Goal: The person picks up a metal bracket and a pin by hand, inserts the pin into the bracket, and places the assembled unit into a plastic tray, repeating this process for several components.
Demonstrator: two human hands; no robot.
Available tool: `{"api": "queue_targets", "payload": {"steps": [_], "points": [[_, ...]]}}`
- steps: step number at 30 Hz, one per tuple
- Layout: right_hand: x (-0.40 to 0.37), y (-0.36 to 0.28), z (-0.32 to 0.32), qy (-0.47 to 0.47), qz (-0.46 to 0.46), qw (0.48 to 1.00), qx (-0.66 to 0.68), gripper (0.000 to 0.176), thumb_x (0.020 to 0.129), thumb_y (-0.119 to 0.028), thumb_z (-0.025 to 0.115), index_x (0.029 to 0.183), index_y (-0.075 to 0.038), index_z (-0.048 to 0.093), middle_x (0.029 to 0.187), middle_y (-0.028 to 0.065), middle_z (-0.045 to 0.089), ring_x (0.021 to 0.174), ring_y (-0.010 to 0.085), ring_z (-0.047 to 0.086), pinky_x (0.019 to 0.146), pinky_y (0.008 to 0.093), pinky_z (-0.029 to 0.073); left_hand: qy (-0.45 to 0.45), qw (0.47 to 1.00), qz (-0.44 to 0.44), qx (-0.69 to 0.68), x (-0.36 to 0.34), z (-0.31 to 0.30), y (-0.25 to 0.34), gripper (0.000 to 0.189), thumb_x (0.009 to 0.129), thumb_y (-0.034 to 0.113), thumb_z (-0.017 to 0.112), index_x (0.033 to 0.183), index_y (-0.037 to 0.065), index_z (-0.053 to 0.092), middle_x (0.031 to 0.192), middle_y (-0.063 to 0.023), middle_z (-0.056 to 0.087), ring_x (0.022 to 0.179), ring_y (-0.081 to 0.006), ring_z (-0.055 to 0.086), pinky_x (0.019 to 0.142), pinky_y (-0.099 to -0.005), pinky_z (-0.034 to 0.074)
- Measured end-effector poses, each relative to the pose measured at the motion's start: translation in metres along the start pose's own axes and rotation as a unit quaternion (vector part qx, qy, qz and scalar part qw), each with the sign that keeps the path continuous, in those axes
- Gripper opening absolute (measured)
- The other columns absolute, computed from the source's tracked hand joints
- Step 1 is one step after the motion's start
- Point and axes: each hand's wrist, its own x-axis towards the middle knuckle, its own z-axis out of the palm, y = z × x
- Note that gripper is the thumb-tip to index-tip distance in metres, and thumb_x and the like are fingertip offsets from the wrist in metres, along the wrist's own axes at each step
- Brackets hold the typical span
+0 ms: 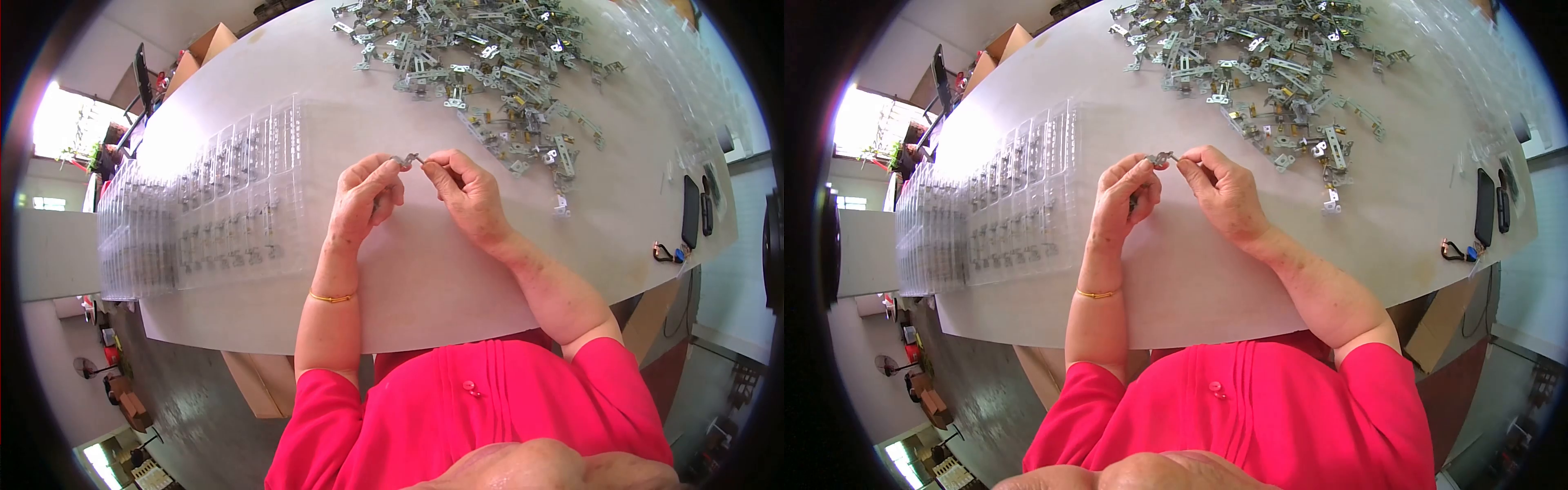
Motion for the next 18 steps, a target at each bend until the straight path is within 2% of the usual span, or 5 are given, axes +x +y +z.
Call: {"api": "queue_targets", "payload": {"steps": [9, 11, 13, 18], "points": [[0.001, 0.005, 0.001, -0.011, -0.007, 1.0, -0.026, 0.01, 0.1, -0.015, 0.062, 0.103, -0.005, 0.064, 0.072, -0.0018, 0.056, 0.064, 0.0059, 0.047, 0.057, 0.0243, 0.042, 0.017, 0.996, 0.031, 0.087, -0.003, 0.002, 0.002, 0.027, 0.098, 0.025, 0.062, 0.104, -0.002, 0.065, 0.065, -0.0038, 0.061, 0.041, -0.0026, 0.04, 0.039, -0.0191, 0.027], [0.001, 0.001, 0.002, -0.023, 0.045, 0.999, 0.018, 0.013, 0.102, -0.015, 0.057, 0.109, -0.005, 0.061, 0.076, 0.0003, 0.06, 0.065, 0.0066, 0.052, 0.058, 0.0237, 0.044, 0.023, 0.994, 0.03, 0.102, -0.004, 0.004, 0.004, 0.027, 0.097, 0.024, 0.062, 0.104, -0.002, 0.066, 0.065, -0.0034, 0.061, 0.042, -0.0024, 0.041, 0.04, -0.0191, 0.028], [0.001, -0.004, 0.0, -0.037, 0.063, 0.997, 0.037, 0.015, 0.103, -0.015, 0.054, 0.111, -0.004, 0.06, 0.077, 0.0012, 0.061, 0.065, 0.0071, 0.053, 0.057, 0.0236, 0.045, 0.017, 0.983, 0.007, 0.185, -0.004, 0.008, 0.005, 0.026, 0.096, 0.024, 0.063, 0.1, -0.001, 0.067, 0.065, -0.0021, 0.061, 0.047, -0.0028, 0.043, 0.043, -0.021, 0.033], [0.005, -0.002, -0.005, -0.085, 0.116, 0.981, 0.129, 0.019, 0.106, -0.014, 0.046, 0.114, -0.003, 0.059, 0.079, 0.0023, 0.061, 0.063, 0.0074, 0.054, 0.056, 0.0231, 0.046, 0.016, 0.981, 0.009, 0.193, -0.007, 0.013, 0.011, 0.02, 0.094, 0.019, 0.065, 0.099, 0.0, 0.067, 0.069, -0.0003, 0.062, 0.059, -0.0045, 0.051, 0.052, -0.0225, 0.041]]}}
